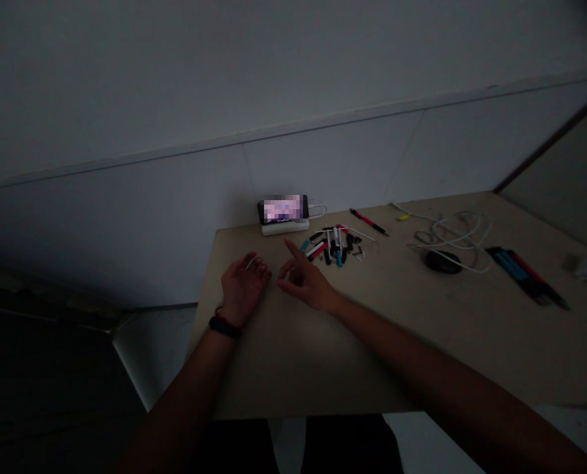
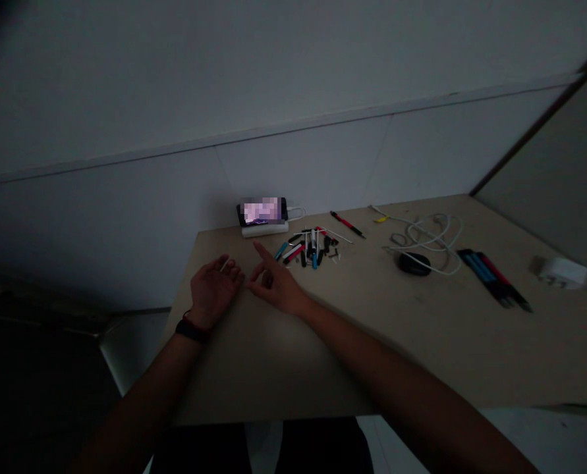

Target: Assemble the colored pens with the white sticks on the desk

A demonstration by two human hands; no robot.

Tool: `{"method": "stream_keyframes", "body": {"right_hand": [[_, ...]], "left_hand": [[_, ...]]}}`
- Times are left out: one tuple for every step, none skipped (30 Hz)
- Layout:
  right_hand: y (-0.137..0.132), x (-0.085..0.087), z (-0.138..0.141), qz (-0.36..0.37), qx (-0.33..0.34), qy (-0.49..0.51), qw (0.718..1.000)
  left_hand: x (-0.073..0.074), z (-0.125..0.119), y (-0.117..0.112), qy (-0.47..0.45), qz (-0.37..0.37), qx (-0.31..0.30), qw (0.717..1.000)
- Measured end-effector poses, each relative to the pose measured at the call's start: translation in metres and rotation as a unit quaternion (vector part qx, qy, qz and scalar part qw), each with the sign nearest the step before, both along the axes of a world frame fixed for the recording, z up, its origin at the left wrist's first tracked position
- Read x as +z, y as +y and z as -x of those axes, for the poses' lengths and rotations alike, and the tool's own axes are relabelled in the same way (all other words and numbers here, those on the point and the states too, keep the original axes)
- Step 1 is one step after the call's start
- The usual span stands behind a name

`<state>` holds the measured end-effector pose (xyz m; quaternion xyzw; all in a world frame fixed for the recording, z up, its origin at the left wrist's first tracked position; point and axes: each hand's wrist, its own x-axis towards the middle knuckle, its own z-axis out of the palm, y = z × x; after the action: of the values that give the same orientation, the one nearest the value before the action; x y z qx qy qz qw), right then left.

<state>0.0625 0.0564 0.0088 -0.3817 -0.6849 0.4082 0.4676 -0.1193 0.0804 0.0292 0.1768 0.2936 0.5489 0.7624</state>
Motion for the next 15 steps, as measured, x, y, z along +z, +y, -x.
{"method": "stream_keyframes", "body": {"right_hand": [[0.001,0.0,-0.001,-0.004,-0.023,-0.004,1.0],[0.002,0.0,-0.003,-0.009,-0.049,-0.014,0.999],[0.004,0.001,-0.006,-0.014,-0.079,-0.029,0.996],[0.006,0.001,-0.009,-0.021,-0.111,-0.048,0.992],[0.008,0.003,-0.014,-0.027,-0.144,-0.071,0.987],[0.011,0.004,-0.019,-0.033,-0.177,-0.099,0.979],[0.014,0.005,-0.024,-0.036,-0.206,-0.129,0.969],[0.016,0.006,-0.029,-0.037,-0.23,-0.157,0.96],[0.018,0.007,-0.034,-0.039,-0.246,-0.183,0.951],[0.019,0.008,-0.038,-0.039,-0.256,-0.205,0.944],[0.021,0.009,-0.04,-0.039,-0.261,-0.225,0.938],[0.021,0.009,-0.042,-0.039,-0.262,-0.241,0.934],[0.022,0.009,-0.043,-0.038,-0.26,-0.254,0.931],[0.022,0.009,-0.043,-0.037,-0.258,-0.265,0.928],[0.021,0.009,-0.042,-0.038,-0.254,-0.276,0.926]], "left_hand": [[0.0,0.001,0.0,0.001,0.001,0.0,1.0],[-0.001,0.001,0.0,0.004,0.002,-0.001,1.0],[-0.002,0.002,0.001,0.008,0.001,-0.002,1.0],[-0.002,0.002,0.001,0.013,0.0,-0.003,1.0],[-0.003,0.003,0.002,0.017,-0.002,-0.003,1.0],[-0.003,0.003,0.002,0.021,-0.002,-0.002,1.0],[-0.003,0.003,0.002,0.023,-0.002,0.0,1.0],[-0.003,0.003,0.002,0.023,-0.001,0.002,1.0],[-0.003,0.003,0.002,0.024,0.0,0.004,1.0],[-0.002,0.003,0.002,0.025,-0.001,0.005,1.0],[-0.002,0.003,0.002,0.028,-0.003,0.006,1.0],[-0.002,0.002,0.002,0.031,-0.006,0.004,0.999],[-0.003,0.002,0.002,0.035,-0.01,0.001,0.999],[-0.003,0.002,0.001,0.038,-0.016,-0.002,0.999],[-0.003,0.002,0.001,0.041,-0.022,-0.006,0.999]]}}
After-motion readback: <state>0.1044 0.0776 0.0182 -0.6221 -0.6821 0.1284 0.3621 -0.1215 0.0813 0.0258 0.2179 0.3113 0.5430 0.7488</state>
